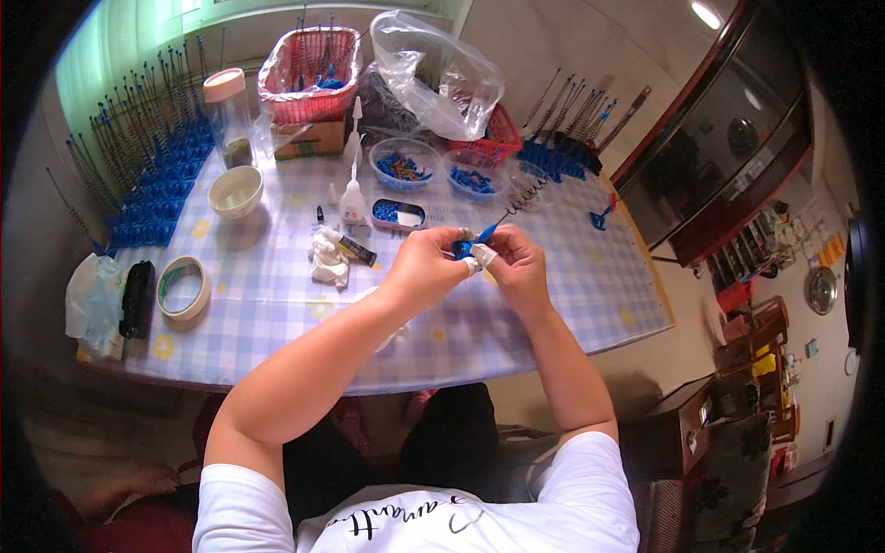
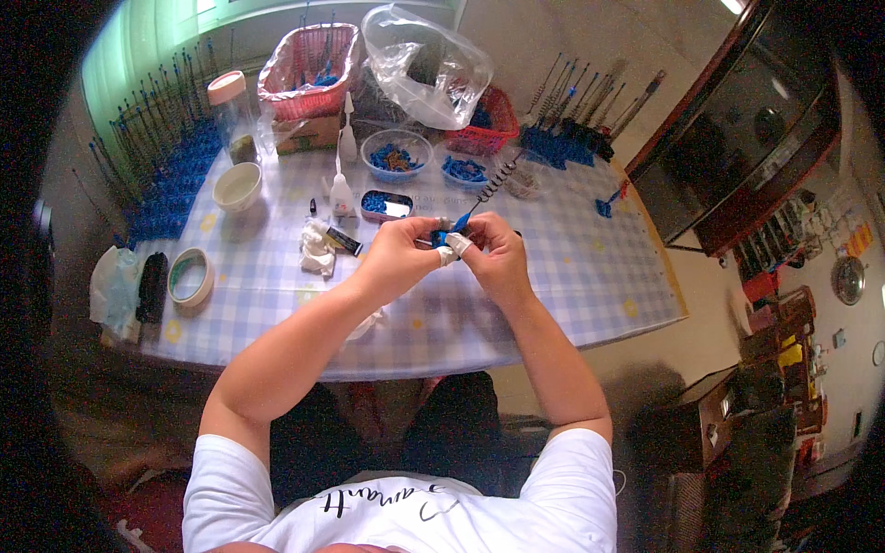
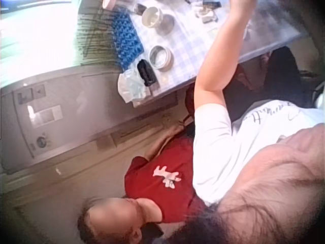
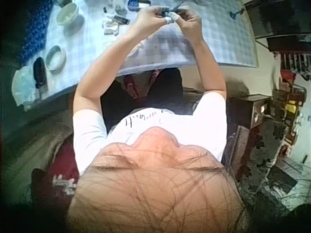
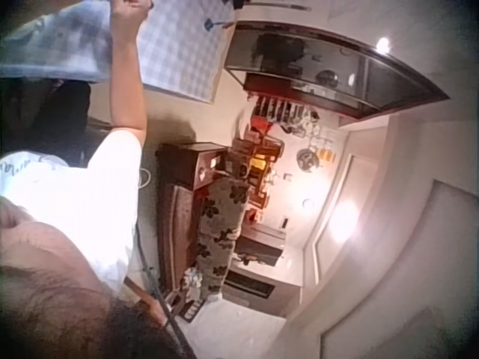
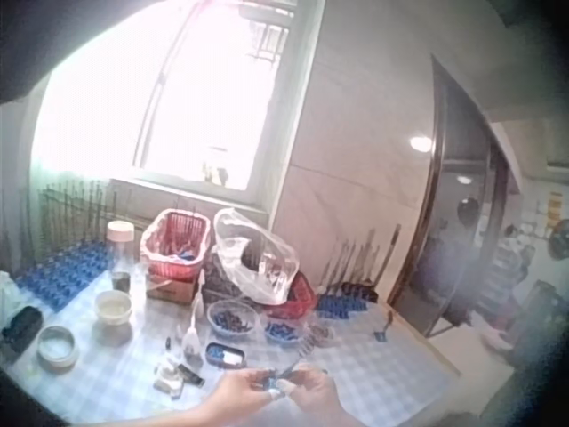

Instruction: The person assembles small blue plastic lighting components by attaching coiled wires and small pins to the blue plastic housing, using a small screwdriver.

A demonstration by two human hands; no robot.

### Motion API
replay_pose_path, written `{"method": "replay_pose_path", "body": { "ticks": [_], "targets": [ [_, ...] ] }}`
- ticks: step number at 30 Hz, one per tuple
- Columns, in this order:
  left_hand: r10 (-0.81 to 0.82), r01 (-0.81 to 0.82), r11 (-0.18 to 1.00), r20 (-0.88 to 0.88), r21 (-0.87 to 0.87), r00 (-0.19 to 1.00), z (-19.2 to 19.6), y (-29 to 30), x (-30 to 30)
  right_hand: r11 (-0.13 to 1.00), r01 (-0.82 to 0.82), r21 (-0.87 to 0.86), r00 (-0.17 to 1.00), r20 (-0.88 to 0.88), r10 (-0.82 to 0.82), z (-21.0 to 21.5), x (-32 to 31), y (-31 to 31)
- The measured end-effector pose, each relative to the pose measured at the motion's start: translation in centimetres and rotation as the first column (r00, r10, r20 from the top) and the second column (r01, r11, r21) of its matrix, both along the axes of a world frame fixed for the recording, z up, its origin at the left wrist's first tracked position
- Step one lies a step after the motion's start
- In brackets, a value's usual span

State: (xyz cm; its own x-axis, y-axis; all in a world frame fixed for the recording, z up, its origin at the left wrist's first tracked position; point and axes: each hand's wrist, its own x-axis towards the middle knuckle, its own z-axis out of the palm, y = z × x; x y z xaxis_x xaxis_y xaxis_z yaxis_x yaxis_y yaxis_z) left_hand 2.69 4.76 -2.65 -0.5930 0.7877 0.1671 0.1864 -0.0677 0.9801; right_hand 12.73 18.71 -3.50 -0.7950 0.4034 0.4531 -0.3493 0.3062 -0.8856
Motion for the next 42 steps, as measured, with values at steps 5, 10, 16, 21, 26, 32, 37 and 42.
{"method": "replay_pose_path", "body": {
  "ticks": [5, 10, 16, 21, 26, 32, 37, 42],
  "targets": [
    [0.031, -0.033, 0.999, -0.058, -0.024, 0.998, 0.2, 0.0, 0.6, 0.961, 0.191, 0.201, 0.975, 0.071, -0.209, -0.1, 0.2, 0.0],
    [-0.007, 0.007, 1.000, 0.024, -0.011, 1.000, 0.2, -0.1, 0.2, 0.900, 0.263, 0.348, 0.964, -0.059, -0.259, 0.9, 0.5, -0.8],
    [-0.054, 0.055, 0.998, 0.166, -0.003, 0.985, 1.4, -0.7, -0.1, 0.957, 0.272, 0.100, 0.962, -0.051, -0.268, 1.0, 0.6, -0.1],
    [-0.038, 0.043, 0.999, 0.162, -0.023, 0.986, 1.3, -0.8, -0.2, 0.981, 0.188, -0.040, 0.981, -0.047, -0.190, 0.7, 0.5, 0.0],
    [-0.014, 0.018, 0.999, 0.103, -0.035, 0.995, 1.6, -0.9, -0.1, 0.982, 0.177, -0.061, 0.983, -0.035, -0.179, 1.2, 0.6, -0.3],
    [0.084, -0.086, 0.996, -0.092, -0.016, 0.992, 0.9, -0.7, 0.3, 0.994, 0.061, -0.089, 0.998, -0.013, -0.062, 1.0, 0.5, -0.8],
    [0.065, -0.071, 0.997, -0.140, -0.036, 0.988, 1.6, -1.0, 0.9, 0.996, 0.078, -0.037, 0.997, 0.015, -0.078, 0.4, 0.2, -0.6],
    [0.101, -0.097, 0.995, -0.205, 0.028, 0.974, 1.1, -0.6, 1.1, 0.942, 0.270, 0.201, 0.961, 0.010, -0.278, 0.4, 0.5, -0.9]
  ]
}}
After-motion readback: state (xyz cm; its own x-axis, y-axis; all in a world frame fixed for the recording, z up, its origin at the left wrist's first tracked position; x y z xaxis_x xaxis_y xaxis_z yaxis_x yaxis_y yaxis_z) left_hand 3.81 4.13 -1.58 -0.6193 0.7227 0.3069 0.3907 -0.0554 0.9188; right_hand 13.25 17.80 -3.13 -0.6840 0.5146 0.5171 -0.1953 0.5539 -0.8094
